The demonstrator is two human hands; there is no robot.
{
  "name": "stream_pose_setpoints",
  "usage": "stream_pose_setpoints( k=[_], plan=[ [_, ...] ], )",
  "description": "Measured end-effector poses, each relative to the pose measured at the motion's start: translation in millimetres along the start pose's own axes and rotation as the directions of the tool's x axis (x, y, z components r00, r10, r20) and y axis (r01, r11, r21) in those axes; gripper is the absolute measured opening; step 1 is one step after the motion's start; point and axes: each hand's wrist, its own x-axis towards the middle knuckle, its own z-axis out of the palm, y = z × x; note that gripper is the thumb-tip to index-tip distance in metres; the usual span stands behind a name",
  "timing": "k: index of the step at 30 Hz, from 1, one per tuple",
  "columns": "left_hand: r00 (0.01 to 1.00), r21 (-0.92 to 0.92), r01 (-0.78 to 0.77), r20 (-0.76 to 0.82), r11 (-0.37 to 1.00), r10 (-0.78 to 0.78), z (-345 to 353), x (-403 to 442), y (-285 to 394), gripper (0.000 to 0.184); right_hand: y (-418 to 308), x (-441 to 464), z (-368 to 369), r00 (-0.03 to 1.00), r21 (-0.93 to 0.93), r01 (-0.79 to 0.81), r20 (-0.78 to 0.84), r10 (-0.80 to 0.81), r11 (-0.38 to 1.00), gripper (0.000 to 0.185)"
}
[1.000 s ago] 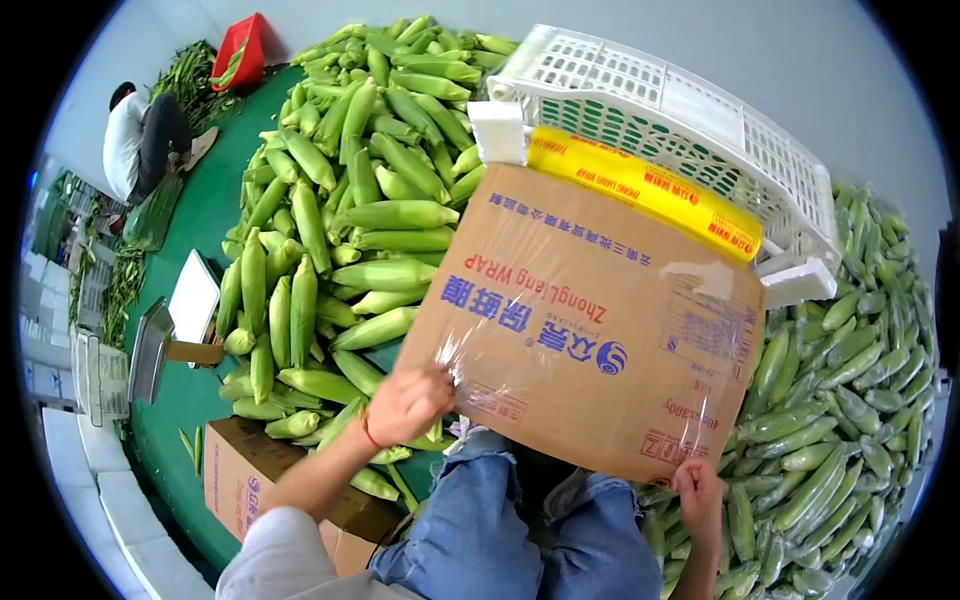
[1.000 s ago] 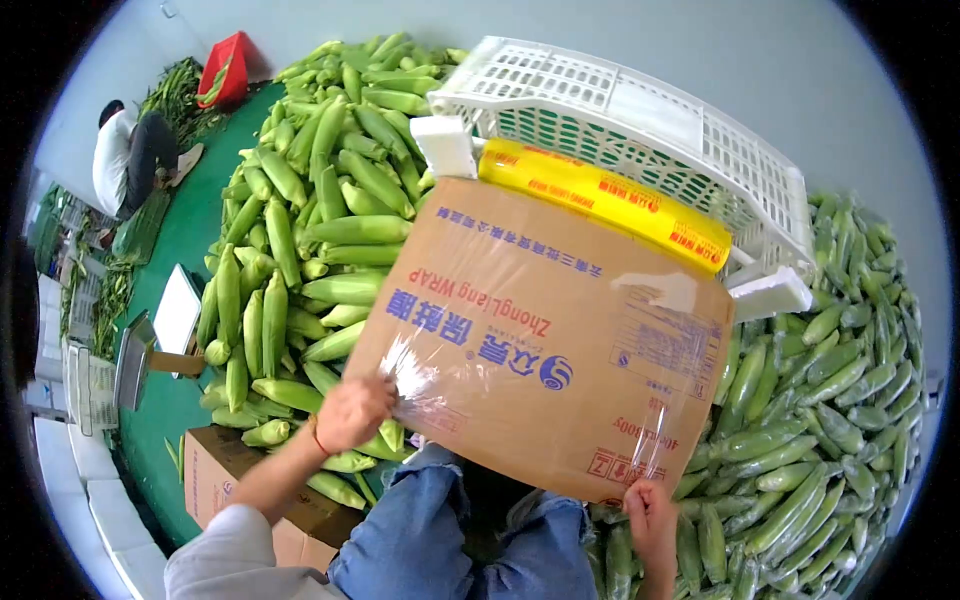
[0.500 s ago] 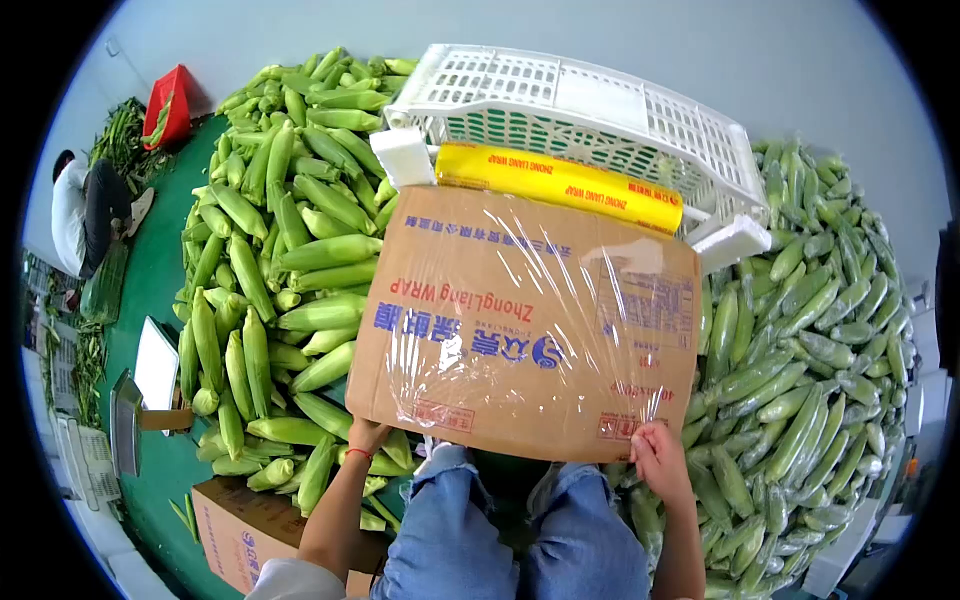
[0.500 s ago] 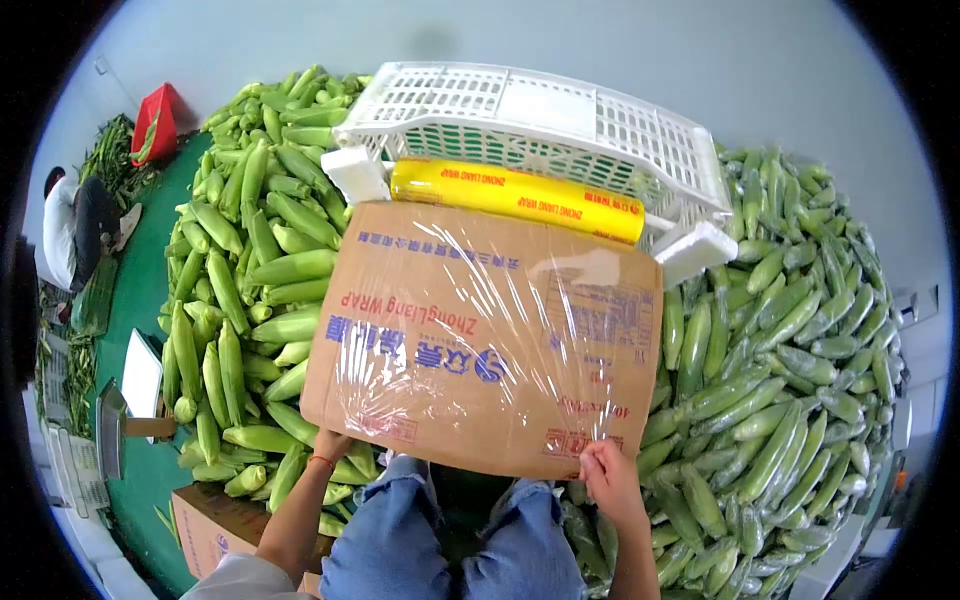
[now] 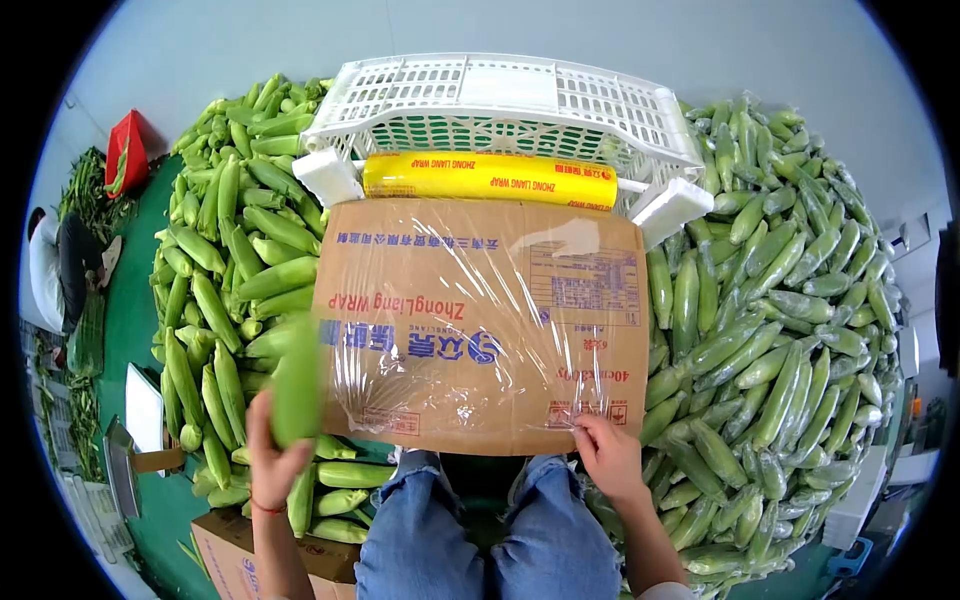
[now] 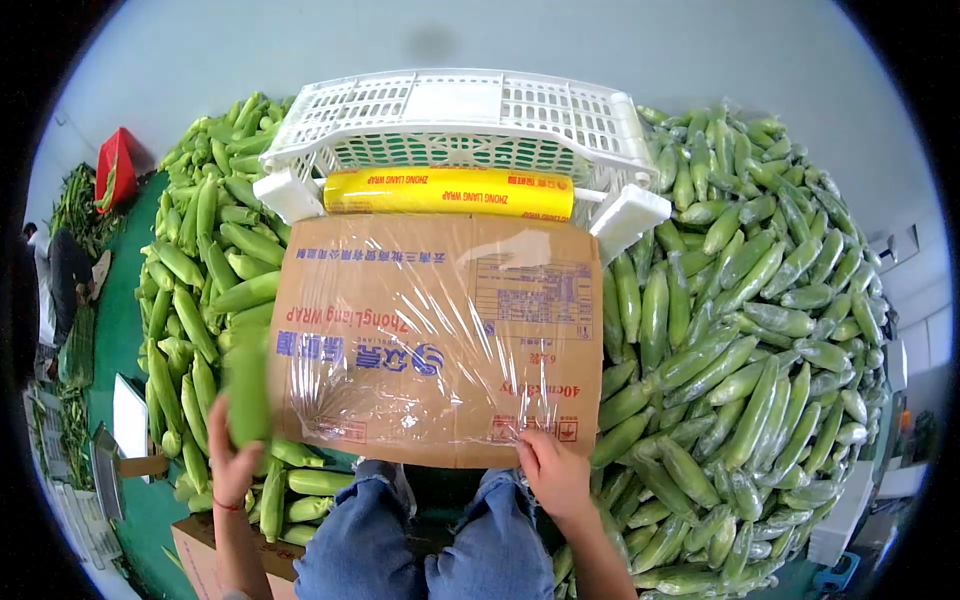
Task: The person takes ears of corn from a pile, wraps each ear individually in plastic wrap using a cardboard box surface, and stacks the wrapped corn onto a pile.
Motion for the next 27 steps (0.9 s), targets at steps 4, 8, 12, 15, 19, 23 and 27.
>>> stream_pose_setpoints(
  k=[4,8,12,15,19,23,27],
  plan=[
    [0.68,0.343,-0.696,0.595,0.631,0.427,86,72,85,0.058,-6,-5,-2,0.991,-0.201,0.088,-0.082,-0.106,0.976,0.014],
    [0.579,0.162,-0.715,0.683,0.681,0.445,138,111,75,0.059,-14,5,-21,0.991,0.242,0.004,-0.133,0.029,0.97,0.015],
    [0.594,0.143,-0.654,0.705,0.743,0.387,141,125,79,0.055,-43,93,20,0.941,0.127,0.262,-0.251,-0.225,0.957,0.02],
    [0.643,0.362,-0.763,0.508,0.535,0.574,144,99,71,0.051,-45,132,40,0.901,-0.197,0.363,-0.174,-0.397,0.911,0.028],
    [0.874,0.45,-0.485,0.241,0.749,0.422,120,31,32,0.038,-35,152,41,0.885,-0.266,0.384,-0.166,-0.435,0.884,0.038],
    [0.994,0.21,-0.049,0.101,0.976,0.028,68,69,4,0.017,-34,154,46,0.852,-0.267,0.447,-0.163,-0.497,0.854,0.034],
    [0.784,0.23,-0.616,0.269,0.753,0.56,105,192,55,0.011,-32,161,48,0.837,-0.183,0.478,-0.199,-0.509,0.859,0.023]
  ],
)
